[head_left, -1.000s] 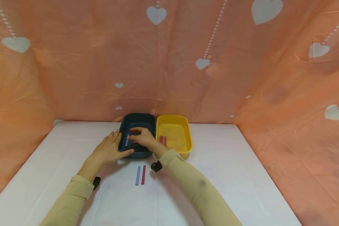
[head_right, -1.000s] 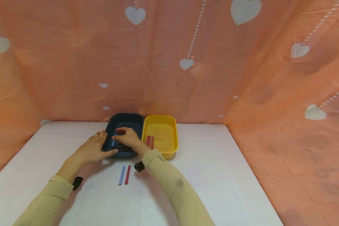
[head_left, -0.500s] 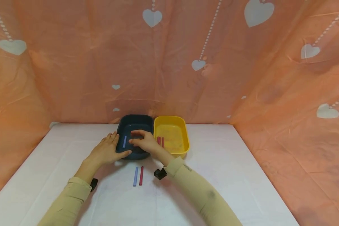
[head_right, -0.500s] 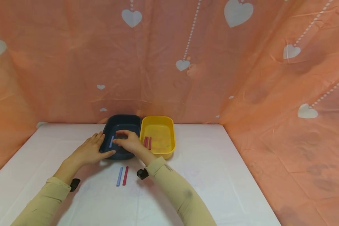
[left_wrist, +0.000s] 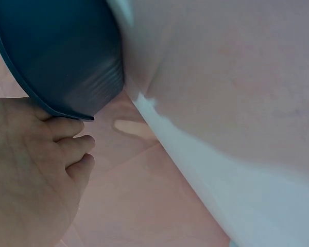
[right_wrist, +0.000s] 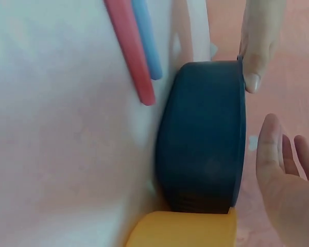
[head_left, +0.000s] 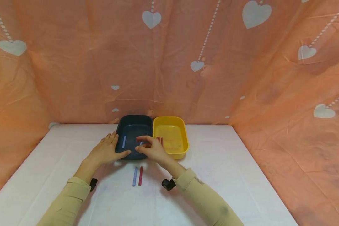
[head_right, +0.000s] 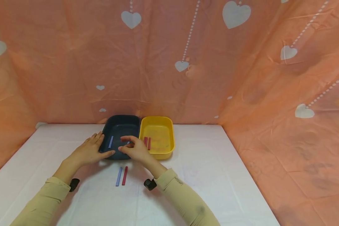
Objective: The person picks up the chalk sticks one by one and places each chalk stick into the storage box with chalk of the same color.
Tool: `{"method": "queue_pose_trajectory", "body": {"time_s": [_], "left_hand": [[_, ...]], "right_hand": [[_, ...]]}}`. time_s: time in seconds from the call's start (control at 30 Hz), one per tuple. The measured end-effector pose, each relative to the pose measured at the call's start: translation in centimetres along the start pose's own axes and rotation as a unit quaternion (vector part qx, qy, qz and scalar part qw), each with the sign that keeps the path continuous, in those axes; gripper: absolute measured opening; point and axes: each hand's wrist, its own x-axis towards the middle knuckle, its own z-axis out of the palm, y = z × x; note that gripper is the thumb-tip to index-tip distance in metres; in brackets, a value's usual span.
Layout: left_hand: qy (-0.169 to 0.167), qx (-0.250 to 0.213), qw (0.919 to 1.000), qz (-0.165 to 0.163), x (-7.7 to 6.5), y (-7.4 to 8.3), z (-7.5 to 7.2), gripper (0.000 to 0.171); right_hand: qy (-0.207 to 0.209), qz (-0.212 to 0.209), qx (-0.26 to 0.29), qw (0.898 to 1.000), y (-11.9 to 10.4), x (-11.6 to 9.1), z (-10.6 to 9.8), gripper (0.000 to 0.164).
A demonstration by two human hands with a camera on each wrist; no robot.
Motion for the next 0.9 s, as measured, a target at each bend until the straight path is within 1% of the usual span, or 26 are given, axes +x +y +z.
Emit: {"method": "queue_pose_trajectory", "body": {"time_s": [0.13,0.27,0.43,0.53,0.73,0.9], "left_hand": [[0.0,0.001,1.0,-0.001,0.0,0.0,0.1,0.115],[0.005,0.003,1.0,0.0,0.0,-0.1,-0.1,0.114],[0.004,0.005,1.0,0.0,0.0,-0.3,-0.1,0.116],[0.002,0.004,1.0,-0.001,0.1,-0.5,0.0,0.115],[0.0,0.002,1.0,0.0,0.2,-0.4,0.2,0.117],[0.0,0.0,1.0,0.003,0.0,0.1,0.2,0.116]], "right_hand": [[-0.006,-0.011,0.009,1.0,0.5,-1.3,-0.3,0.041],[-0.014,-0.025,-0.001,1.0,0.9,-2.3,-0.5,0.041],[-0.029,0.002,-0.026,0.999,1.7,-3.4,-0.7,0.04],[-0.04,0.018,-0.045,0.998,2.2,-3.9,-0.8,0.04],[-0.077,0.008,-0.099,0.992,3.2,-4.5,-0.6,0.042],[-0.086,0.011,-0.157,0.984,3.9,-4.8,-0.3,0.04]]}}
